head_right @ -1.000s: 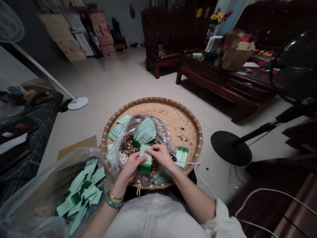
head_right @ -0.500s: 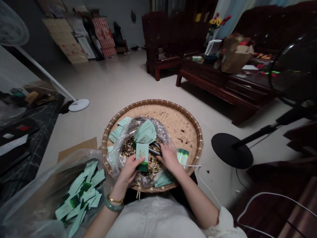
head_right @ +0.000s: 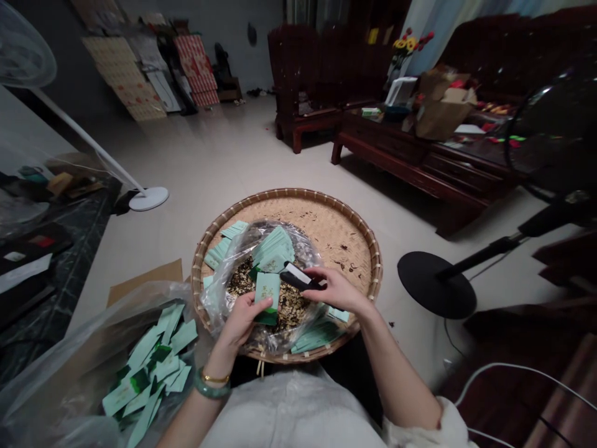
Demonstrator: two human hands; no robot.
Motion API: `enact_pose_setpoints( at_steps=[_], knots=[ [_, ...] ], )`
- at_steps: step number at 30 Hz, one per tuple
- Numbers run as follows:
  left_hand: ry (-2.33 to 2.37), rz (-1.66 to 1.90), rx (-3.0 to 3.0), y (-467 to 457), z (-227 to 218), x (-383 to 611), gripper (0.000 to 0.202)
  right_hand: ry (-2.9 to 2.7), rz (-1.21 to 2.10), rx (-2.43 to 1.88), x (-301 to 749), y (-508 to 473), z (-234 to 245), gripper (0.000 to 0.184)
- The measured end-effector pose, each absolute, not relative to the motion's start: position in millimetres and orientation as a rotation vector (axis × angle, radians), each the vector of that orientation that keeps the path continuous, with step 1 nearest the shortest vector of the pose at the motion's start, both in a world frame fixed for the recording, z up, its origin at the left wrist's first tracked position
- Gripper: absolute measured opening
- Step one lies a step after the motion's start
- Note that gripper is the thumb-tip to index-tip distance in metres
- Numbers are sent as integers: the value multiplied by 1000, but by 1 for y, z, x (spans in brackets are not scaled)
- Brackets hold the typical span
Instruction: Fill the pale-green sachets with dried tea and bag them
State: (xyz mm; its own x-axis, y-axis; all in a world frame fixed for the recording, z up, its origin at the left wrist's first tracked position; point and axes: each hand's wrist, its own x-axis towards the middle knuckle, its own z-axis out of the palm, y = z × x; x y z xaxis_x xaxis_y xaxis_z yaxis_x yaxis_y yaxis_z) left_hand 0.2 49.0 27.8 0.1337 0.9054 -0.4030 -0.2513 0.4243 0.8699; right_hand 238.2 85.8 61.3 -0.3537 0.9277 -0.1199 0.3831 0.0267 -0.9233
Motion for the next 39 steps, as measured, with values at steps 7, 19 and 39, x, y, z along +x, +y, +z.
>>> enact_pose_setpoints(
  at_steps=[7,19,39],
  knots=[
    [1134,875,914,48,23,2,33,-1964,1194,-1258,207,87,77,41],
    [1134,838,918,48,26,3,36,-1966,1141,-1359,202,90,72,28],
    [1118,858,793,54,28,-18,48,-1151,1867,-1170,211,105,46,46]
  ],
)
